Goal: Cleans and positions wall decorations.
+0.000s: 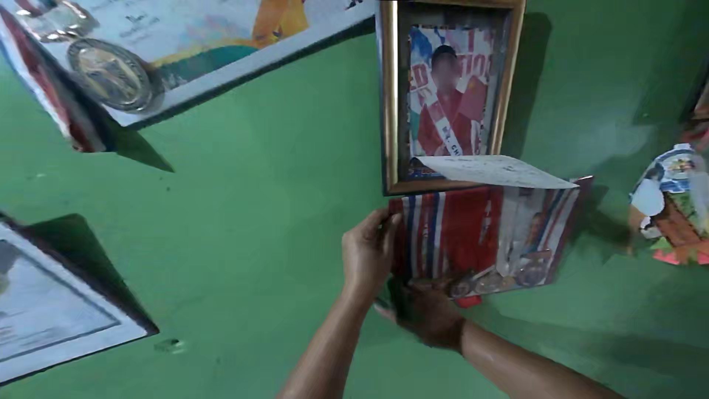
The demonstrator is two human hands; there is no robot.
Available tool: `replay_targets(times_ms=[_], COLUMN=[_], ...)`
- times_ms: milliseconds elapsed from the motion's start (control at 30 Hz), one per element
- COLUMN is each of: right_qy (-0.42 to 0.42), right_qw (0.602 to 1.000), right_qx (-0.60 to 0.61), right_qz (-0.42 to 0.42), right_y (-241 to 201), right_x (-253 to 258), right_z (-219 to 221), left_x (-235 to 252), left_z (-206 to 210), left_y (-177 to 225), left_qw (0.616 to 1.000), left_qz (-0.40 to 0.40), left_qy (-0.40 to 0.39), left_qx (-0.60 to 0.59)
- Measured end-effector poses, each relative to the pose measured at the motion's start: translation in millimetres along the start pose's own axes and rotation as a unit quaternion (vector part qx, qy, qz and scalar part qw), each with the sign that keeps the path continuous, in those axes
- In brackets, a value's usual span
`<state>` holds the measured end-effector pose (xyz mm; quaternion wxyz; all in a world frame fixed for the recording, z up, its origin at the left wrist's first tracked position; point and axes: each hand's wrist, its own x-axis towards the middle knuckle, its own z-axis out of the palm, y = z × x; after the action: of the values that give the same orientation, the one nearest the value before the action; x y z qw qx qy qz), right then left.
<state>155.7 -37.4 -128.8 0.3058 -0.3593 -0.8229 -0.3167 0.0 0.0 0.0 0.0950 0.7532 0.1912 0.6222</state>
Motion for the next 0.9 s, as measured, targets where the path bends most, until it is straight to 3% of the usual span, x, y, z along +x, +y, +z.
replay_targets(times_ms=[100, 200, 367, 433, 567, 667, 767, 900], right_qy=[0.040, 0.076, 0.137, 0.166, 0.185, 0.317, 0.438, 0.484], right_qw=[0.997, 0.994, 0.969, 0.934, 0.849, 0.804, 0.806, 0.815], right_qx=[-0.027, -0.073, -0.130, -0.101, -0.183, -0.115, -0.082, 0.000], right_qz=[-0.053, -0.025, 0.162, 0.299, 0.459, 0.489, 0.391, 0.318], right_y=[18.9, 43.8, 75.4, 84.0, 106.0, 116.9, 123.6, 141.3], right_x=[-35.5, -74.0, -134.3, -151.8, -176.3, -151.7, -95.1, -17.8], right_z=[8.2, -2.3, -34.2, -46.2, -52.8, -57.5, -84.7, -133.7], left_x=[1.0, 0.2, 1.0, 1.3, 1.1, 1.2, 1.8, 0.8], left_z=[-0.6, 0.2, 1.1, 0.7, 0.3, -0.5, 2.0, 3.3], left_y=[-0.6, -3.3, -5.6, -6.1, -10.1, -14.7, -11.5, -5.2], left_qw=[1.000, 1.000, 0.999, 0.999, 0.999, 0.998, 0.999, 0.999], left_qz=[0.011, 0.005, 0.004, 0.001, 0.009, 0.016, 0.021, 0.018], left_qy=[-0.008, -0.003, 0.006, 0.007, 0.010, 0.008, 0.015, 0.021], left_qx=[0.020, 0.027, 0.033, 0.035, 0.040, 0.052, 0.043, 0.026])
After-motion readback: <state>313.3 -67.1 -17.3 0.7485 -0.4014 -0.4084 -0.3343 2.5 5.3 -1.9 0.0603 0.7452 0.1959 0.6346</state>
